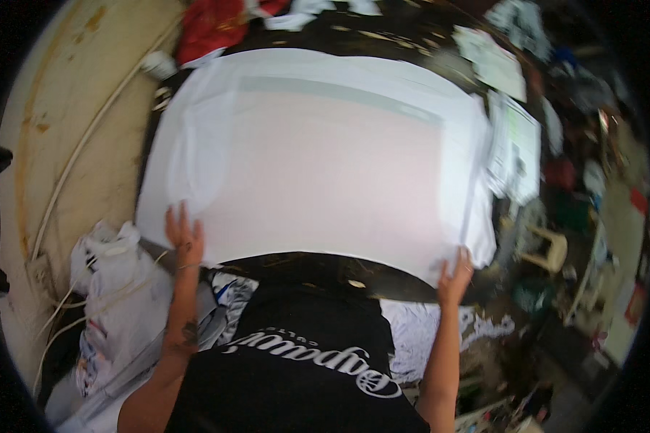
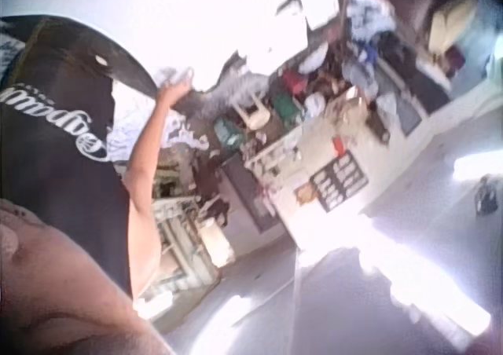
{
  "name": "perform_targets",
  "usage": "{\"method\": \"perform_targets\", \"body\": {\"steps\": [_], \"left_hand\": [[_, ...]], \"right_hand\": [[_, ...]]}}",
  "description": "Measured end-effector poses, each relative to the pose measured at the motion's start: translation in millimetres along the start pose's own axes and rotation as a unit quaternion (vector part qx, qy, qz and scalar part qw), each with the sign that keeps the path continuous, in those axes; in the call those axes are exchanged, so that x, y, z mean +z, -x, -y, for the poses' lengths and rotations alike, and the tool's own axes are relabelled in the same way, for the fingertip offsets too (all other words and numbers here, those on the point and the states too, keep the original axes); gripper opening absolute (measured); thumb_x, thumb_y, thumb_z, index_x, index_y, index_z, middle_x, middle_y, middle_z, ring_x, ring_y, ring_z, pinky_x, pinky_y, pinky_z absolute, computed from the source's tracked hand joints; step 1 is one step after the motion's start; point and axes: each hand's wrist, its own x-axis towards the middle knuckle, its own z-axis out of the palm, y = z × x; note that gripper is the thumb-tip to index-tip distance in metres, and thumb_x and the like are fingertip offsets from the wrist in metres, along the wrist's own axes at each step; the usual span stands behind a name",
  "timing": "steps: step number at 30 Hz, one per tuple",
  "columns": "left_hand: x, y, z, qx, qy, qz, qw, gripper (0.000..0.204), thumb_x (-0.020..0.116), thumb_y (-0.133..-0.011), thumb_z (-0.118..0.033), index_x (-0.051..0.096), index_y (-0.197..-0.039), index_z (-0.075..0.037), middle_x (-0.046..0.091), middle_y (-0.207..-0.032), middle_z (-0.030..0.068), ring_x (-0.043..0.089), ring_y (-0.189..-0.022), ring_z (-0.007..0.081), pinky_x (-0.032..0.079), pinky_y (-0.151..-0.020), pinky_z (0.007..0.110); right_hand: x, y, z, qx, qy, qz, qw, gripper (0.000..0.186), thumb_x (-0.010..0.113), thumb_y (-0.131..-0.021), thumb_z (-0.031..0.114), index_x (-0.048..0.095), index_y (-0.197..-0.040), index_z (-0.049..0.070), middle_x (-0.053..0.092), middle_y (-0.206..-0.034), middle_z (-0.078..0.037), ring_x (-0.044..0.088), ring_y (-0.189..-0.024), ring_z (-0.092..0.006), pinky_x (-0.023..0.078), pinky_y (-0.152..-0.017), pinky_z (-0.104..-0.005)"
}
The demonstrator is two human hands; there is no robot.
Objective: The person lays a red, white, and yellow jersey on a table, uses shears to cut along the side seams, removes the side panels, and sets them aside. The process is repeated for a second jersey.
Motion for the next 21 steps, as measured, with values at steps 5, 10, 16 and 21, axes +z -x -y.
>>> {"method": "perform_targets", "body": {"steps": [5,10,16,21], "left_hand": [[-3.1,-17.6,15.2,-0.157,-0.036,0.005,0.987,0.072,0.066,-0.090,-0.015,0.042,-0.158,-0.009,0.047,-0.155,0.0275,0.041,-0.147,0.0454,0.032,-0.122,0.057],[2.5,-63.9,-119.7,0.063,0.106,-0.107,0.987,0.059,0.060,-0.093,-0.007,0.050,-0.151,-0.002,0.055,-0.147,0.0269,0.046,-0.142,0.0459,0.033,-0.123,0.053],[12.7,-17.9,-413.0,0.468,0.357,0.063,0.806,0.042,0.062,-0.090,0.002,0.066,-0.131,-0.005,0.066,-0.130,0.0179,0.059,-0.126,0.0384,0.044,-0.113,0.050],[22.1,61.2,-512.7,0.580,0.123,0.105,0.798,0.047,0.060,-0.096,-0.011,0.062,-0.143,-0.014,0.056,-0.148,0.0168,0.043,-0.147,0.0371,0.032,-0.121,0.054]], "right_hand": [[-7.6,-2.5,-25.5,0.016,0.002,0.029,0.999,0.030,0.075,-0.092,0.026,0.072,-0.116,0.009,0.069,-0.124,-0.015,0.059,-0.123,-0.0375,0.044,-0.107,-0.0502],[-2.3,-59.4,-91.7,0.054,-0.001,-0.134,0.990,0.049,0.068,-0.093,0.009,0.064,-0.142,0.016,0.054,-0.145,-0.024,0.052,-0.130,-0.0444,0.044,-0.110,-0.0527],[4.4,-68.8,-168.6,0.059,-0.083,-0.022,0.995,0.046,0.058,-0.099,0.011,0.061,-0.145,0.016,0.053,-0.147,-0.024,0.052,-0.130,-0.0442,0.045,-0.110,-0.0506],[-14.6,-18.5,-200.9,-0.005,-0.107,-0.052,0.993,0.040,0.061,-0.099,0.016,0.065,-0.138,0.009,0.060,-0.139,-0.018,0.058,-0.123,-0.0388,0.049,-0.104,-0.0475]]}}
